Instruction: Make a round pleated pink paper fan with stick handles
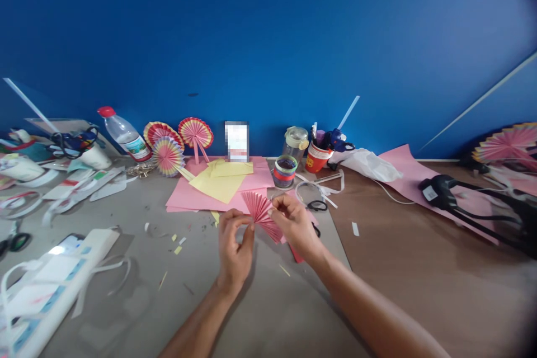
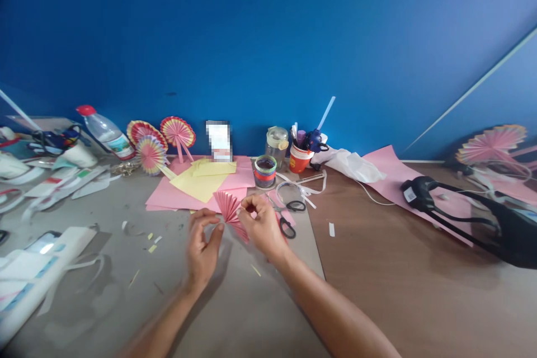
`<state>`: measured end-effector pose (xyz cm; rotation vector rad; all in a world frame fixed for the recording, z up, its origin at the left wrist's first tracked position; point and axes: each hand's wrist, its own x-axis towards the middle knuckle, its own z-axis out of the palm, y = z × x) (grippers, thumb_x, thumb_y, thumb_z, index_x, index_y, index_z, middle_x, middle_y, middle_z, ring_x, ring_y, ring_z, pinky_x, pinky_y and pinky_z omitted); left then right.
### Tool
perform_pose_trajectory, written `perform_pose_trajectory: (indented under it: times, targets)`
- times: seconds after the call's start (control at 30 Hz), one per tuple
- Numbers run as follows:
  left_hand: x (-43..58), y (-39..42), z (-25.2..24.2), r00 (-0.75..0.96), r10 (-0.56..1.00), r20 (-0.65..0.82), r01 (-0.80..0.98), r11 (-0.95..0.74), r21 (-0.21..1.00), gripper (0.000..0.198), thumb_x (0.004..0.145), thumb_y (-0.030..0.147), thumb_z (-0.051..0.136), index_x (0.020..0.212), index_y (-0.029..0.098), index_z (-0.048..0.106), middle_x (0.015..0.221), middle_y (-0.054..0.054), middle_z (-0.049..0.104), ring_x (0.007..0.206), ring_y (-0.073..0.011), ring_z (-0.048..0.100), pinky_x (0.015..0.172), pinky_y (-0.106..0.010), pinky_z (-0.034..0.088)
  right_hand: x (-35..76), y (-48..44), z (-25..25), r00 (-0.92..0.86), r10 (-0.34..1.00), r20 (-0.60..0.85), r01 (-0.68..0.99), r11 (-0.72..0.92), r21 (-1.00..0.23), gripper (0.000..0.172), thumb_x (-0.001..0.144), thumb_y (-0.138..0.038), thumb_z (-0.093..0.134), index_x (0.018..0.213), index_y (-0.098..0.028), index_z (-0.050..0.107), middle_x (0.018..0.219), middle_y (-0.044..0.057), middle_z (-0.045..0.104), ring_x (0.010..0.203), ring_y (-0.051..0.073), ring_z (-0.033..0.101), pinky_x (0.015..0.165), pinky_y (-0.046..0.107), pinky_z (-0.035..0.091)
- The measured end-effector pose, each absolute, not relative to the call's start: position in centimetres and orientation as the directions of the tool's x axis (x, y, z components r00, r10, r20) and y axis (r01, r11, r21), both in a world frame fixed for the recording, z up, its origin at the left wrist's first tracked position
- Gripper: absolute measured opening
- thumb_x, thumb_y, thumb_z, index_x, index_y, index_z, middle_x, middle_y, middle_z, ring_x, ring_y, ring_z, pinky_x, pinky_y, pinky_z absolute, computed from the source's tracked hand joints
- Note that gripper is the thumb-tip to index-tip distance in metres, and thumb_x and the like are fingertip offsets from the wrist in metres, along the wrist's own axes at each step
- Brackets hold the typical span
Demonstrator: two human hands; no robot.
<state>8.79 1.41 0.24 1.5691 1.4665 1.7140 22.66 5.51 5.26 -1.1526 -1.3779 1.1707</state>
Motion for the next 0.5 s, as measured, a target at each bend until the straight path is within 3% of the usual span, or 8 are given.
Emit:
perform_pose_trajectory:
  times: [0.13,0.5]
  targets:
    - [8.8,1.2,0.6,-0.165,0.765,0.622,0.55,-0.452,0.702,0.012,0.081,0.018,0.06,0.092,0.02,0.064,0.097,-0.008,0.056,0.097,-0.021,0.053,0.088,-0.036,0.043,22.0,4.7,5.2,-0.116,0.98,0.16,0.168,0.178,-0.969,0.004,0.072,-0.02,0.05,0.069,-0.019,0.05,0.069,-0.001,0.054,0.067,0.014,0.05,0.064,0.025,0.04]
    - [8.4,1.7,0.6,-0.143,0.726,0.672,0.635,-0.454,0.625,0.009,0.079,0.017,0.059,0.083,0.021,0.067,0.086,-0.006,0.058,0.088,-0.0208,0.055,0.084,-0.037,0.044,21.3,3.4,4.8,-0.149,0.968,0.201,0.204,0.229,-0.952,0.003,0.072,-0.018,0.051,0.07,-0.02,0.051,0.069,0.0,0.055,0.069,0.014,0.052,0.065,0.025,0.041]
